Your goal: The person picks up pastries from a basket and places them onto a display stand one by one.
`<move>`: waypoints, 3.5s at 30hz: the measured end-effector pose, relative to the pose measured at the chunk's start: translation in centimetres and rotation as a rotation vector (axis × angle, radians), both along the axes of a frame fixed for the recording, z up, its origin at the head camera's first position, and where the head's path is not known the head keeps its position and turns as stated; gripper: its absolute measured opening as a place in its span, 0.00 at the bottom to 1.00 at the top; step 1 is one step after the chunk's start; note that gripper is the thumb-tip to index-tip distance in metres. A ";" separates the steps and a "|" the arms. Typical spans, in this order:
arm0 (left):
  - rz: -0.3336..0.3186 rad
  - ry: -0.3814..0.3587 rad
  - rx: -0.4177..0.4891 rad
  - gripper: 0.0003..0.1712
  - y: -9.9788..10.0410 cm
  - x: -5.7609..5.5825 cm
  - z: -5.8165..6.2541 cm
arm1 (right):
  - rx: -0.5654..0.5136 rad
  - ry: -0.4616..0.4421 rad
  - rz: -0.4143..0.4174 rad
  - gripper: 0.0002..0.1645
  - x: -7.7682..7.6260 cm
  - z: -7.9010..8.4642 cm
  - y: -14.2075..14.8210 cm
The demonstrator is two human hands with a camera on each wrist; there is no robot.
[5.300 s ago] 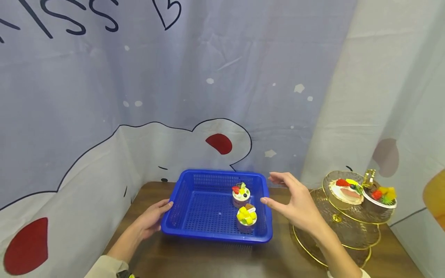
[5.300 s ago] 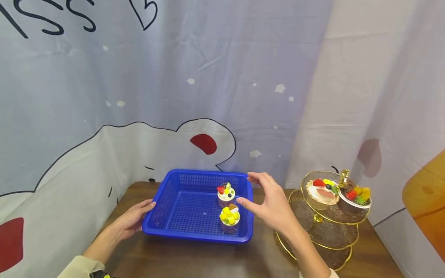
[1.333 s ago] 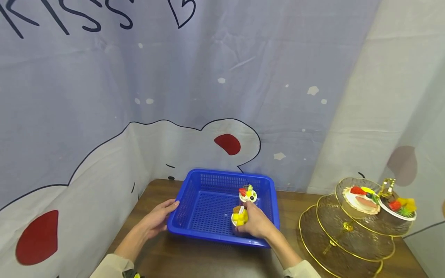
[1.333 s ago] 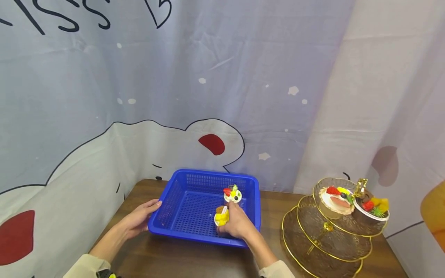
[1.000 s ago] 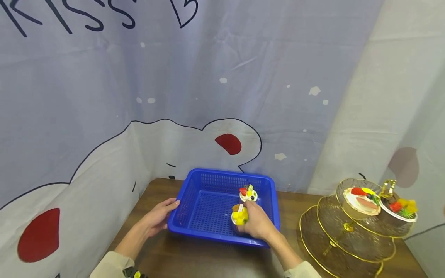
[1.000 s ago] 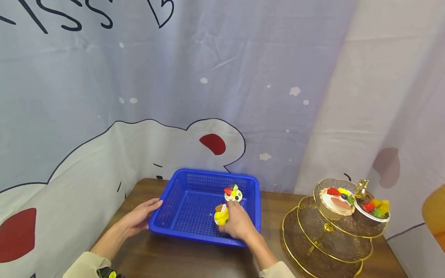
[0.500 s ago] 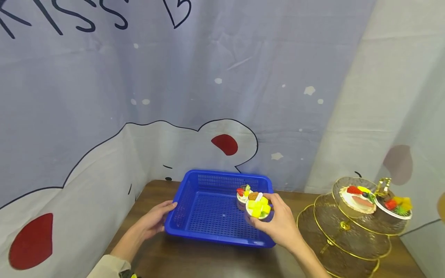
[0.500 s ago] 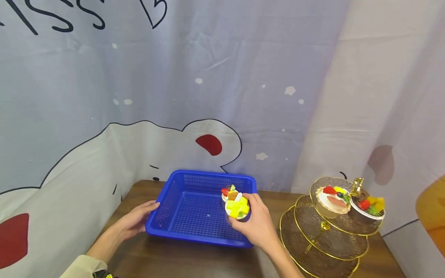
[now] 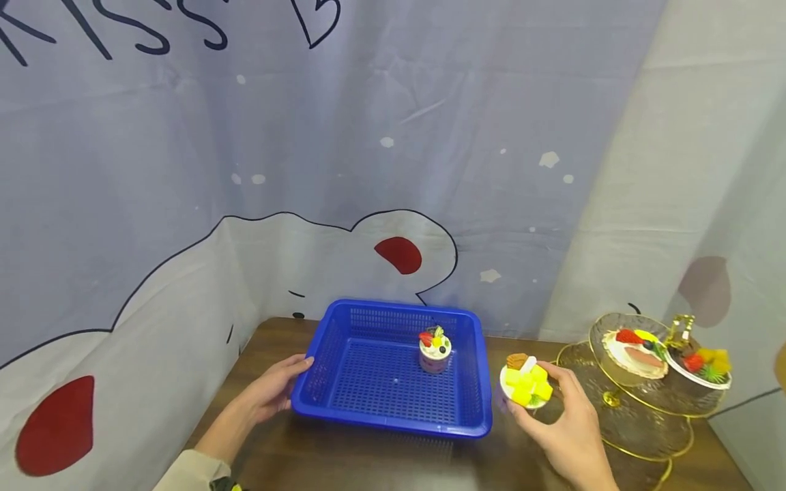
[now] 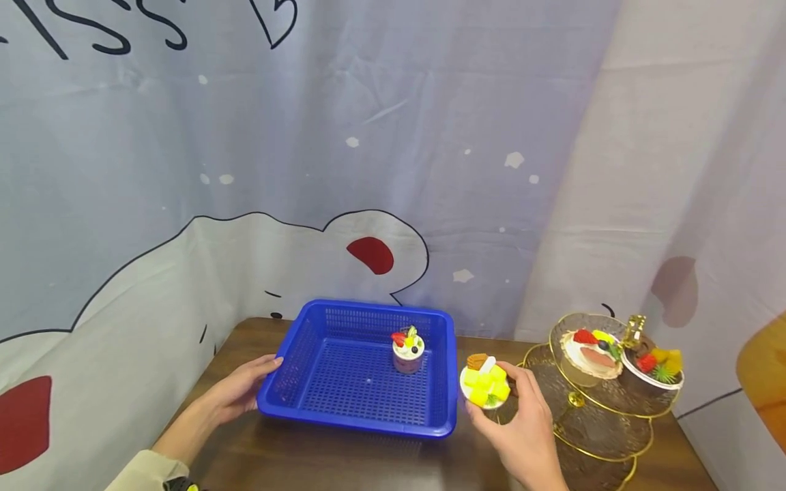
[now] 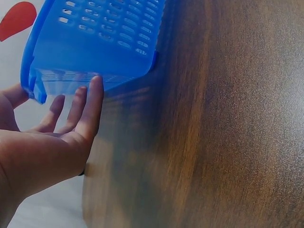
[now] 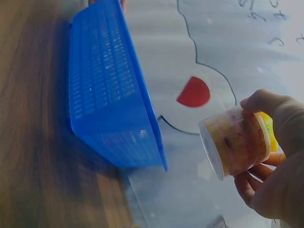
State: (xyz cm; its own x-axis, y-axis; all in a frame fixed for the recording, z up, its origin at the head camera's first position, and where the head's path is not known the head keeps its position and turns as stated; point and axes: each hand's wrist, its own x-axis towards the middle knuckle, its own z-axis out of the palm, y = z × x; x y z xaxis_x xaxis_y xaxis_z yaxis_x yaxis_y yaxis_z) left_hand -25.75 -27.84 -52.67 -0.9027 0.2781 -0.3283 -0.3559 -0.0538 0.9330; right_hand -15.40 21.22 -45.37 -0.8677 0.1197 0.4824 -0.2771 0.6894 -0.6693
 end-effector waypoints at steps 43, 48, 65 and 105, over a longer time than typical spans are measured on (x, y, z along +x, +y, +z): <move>0.010 -0.008 0.003 0.39 0.3 -0.2 -0.5 | -0.297 -0.152 -0.444 0.46 1.4 -1.6 5.7; 0.012 -0.007 0.001 0.38 0.3 -0.1 -0.6 | -0.253 -0.148 -0.443 0.45 1.1 -1.5 5.9; 0.022 0.000 -0.019 0.39 0.2 -0.2 -0.5 | -0.280 -0.142 -0.516 0.48 0.4 -0.8 6.2; 0.017 -0.007 0.005 0.37 0.0 0.4 -0.6 | 0.059 -0.183 -0.455 0.59 0.1 -1.8 7.5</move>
